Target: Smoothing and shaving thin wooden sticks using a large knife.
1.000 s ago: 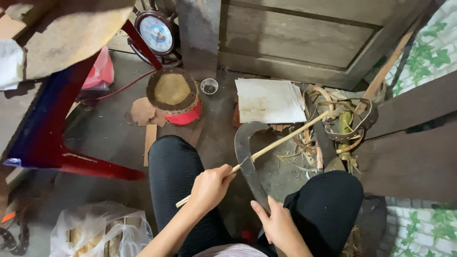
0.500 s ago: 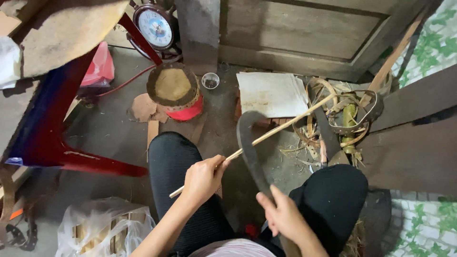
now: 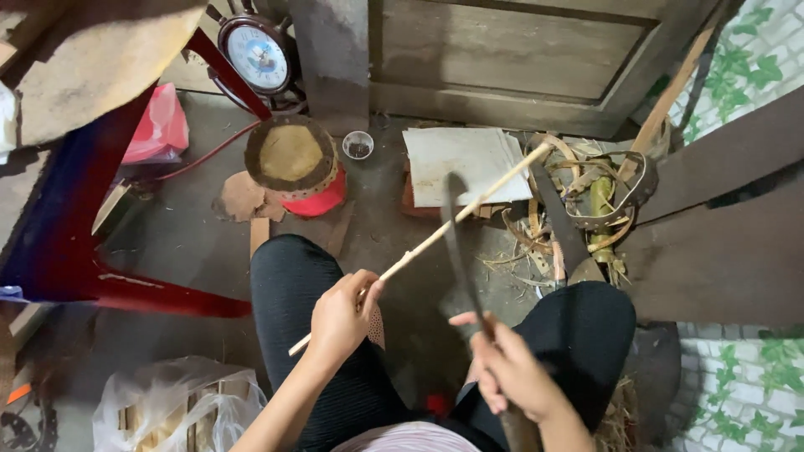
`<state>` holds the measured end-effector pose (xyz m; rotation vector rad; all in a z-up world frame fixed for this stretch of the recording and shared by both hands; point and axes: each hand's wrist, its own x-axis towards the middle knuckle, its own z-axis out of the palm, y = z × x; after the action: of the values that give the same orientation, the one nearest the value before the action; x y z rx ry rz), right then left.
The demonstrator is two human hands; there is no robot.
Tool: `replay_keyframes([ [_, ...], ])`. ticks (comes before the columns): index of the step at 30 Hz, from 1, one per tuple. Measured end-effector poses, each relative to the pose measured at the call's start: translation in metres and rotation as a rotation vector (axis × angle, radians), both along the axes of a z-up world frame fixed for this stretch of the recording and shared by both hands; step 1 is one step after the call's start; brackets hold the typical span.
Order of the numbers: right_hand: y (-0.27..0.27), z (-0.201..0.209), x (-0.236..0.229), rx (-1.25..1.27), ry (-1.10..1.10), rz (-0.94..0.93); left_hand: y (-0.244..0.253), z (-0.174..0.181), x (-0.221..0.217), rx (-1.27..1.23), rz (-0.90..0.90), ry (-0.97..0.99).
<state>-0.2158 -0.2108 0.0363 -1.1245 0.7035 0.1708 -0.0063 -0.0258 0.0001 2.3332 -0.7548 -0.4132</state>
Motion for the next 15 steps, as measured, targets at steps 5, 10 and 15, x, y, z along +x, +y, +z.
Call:
replay_keyframes([
  [5,0.030,0.024,0.020,-0.313,0.231,0.257,-0.004,-0.006,-0.009,-0.053,-0.035,0.052],
  [10,0.037,0.027,0.024,-0.416,0.305,0.366,-0.001,0.002,-0.015,0.029,0.012,0.142],
  [15,0.043,0.021,0.020,-0.594,0.450,0.552,0.013,0.003,-0.021,0.123,0.020,0.050],
])
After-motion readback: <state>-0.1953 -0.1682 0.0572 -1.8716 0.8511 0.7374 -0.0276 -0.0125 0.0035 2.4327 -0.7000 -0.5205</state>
